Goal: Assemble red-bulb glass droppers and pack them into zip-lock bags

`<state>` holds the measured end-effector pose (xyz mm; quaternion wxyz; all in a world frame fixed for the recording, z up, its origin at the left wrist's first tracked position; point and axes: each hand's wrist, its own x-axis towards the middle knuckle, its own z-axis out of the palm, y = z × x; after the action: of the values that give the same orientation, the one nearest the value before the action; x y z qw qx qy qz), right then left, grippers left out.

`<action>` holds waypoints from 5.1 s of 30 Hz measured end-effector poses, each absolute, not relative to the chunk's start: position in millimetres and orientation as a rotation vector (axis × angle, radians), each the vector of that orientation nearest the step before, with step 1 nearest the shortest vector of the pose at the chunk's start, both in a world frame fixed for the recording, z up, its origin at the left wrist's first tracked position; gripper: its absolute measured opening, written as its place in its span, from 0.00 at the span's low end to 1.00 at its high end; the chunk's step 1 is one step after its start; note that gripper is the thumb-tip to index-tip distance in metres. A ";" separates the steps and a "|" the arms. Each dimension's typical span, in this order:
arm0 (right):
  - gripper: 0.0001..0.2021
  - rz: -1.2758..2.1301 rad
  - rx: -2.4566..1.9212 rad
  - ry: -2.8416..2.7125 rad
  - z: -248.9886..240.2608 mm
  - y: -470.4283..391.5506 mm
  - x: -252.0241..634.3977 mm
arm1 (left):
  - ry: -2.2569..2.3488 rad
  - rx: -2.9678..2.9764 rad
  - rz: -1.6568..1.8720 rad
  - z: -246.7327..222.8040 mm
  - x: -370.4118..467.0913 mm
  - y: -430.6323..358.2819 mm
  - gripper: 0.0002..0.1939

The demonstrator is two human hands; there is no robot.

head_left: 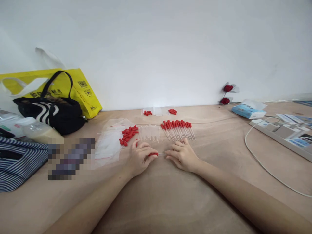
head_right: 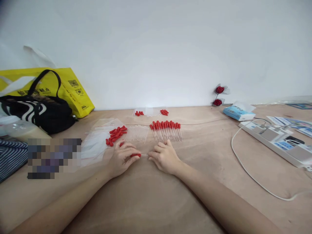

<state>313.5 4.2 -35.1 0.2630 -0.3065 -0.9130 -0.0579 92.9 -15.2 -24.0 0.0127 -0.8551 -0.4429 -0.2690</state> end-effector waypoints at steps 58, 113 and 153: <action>0.17 -0.269 -0.723 -2.386 -51.8 1.8 323.8 | -1.437 -2.472 -0.916 -29.4 114.7 -26.9 0.09; 0.12 -0.076 -0.592 -2.491 -35.2 5.2 316.0 | -1.452 -2.807 -0.853 -24.4 107.7 -27.2 0.09; 0.12 0.122 -1.929 -2.009 -18.0 84.1 217.8 | -1.919 -1.602 -0.609 -23.7 41.0 26.7 0.12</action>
<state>217.8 84.1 -18.0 0.1758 -0.6811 -0.7095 0.0432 41.0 26.7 -23.7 0.2805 -0.5975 -0.7160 -0.2271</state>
